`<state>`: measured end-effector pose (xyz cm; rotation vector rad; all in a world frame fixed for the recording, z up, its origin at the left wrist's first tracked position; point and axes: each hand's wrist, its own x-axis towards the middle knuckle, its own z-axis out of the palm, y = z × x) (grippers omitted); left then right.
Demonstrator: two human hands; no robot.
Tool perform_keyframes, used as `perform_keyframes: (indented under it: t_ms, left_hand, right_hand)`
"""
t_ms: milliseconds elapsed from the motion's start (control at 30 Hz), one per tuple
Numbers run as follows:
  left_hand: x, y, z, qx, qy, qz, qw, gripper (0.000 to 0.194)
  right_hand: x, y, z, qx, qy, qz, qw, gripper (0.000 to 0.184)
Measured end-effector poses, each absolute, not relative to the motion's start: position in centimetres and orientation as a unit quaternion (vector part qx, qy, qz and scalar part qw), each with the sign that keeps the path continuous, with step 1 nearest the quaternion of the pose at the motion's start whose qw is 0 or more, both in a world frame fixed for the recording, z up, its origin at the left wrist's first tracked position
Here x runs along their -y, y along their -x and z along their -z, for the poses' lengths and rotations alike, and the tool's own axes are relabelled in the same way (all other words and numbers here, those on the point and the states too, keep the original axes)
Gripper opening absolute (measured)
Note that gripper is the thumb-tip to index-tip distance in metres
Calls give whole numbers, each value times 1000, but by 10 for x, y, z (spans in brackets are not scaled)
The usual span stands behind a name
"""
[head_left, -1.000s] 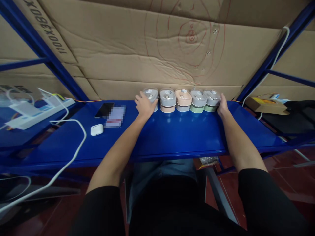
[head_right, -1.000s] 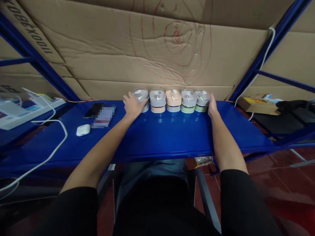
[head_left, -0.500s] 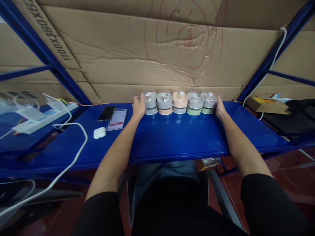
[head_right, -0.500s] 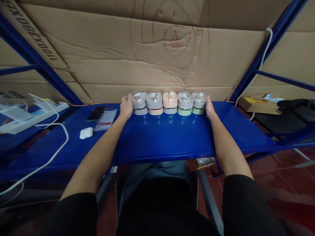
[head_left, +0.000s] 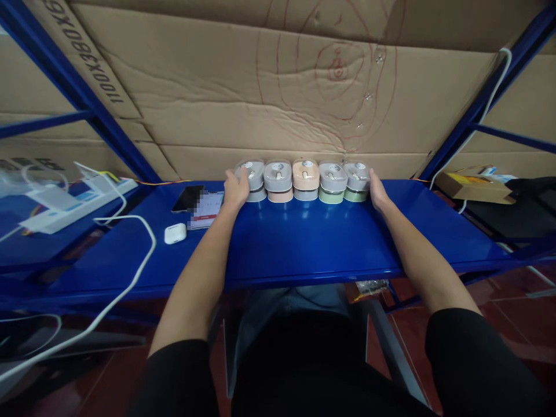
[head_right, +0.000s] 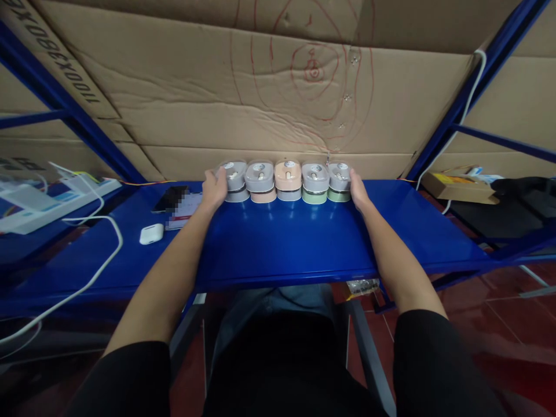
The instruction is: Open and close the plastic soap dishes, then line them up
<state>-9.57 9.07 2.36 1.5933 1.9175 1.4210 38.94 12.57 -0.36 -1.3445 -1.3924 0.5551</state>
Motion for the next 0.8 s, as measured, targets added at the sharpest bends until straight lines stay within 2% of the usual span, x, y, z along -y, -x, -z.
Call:
perform_keyframes:
  t_ms: [67, 133, 200, 267, 400, 533, 700, 800]
  left_hand:
    - [-91, 95, -24, -688, -514, -490, 147, 68]
    - [-89, 92, -26, -692, -506, -494, 145, 72]
    - [-86, 86, -27, -690, -516, -495, 115, 79]
    - [-82, 80, -28, -691, -528, -489, 63, 84]
    - [-71, 69, -32, -668, -562, -487, -32, 84]
    - [-61, 56, -40, -605, -620, -493, -85, 83]
    - [-45, 38, -47, -486, -721, -470, -149, 70]
    - [-31, 28, -44, -408, -780, -458, -129, 59]
  right_hand:
    - [-122, -387, 2, 548, 586, -213, 557, 100]
    - [-120, -385, 0, 528, 612, -175, 562, 113]
    - [-118, -382, -3, 554, 628, -120, 534, 124]
    - [-116, -379, -5, 587, 638, -71, 493, 126]
    - [-113, -374, -7, 592, 660, -26, 462, 120]
    - [-111, -375, -9, 593, 653, -3, 471, 104]
    - [-108, -384, -22, 571, 630, 41, 525, 93]
    - [-97, -385, -38, 578, 583, 52, 568, 91]
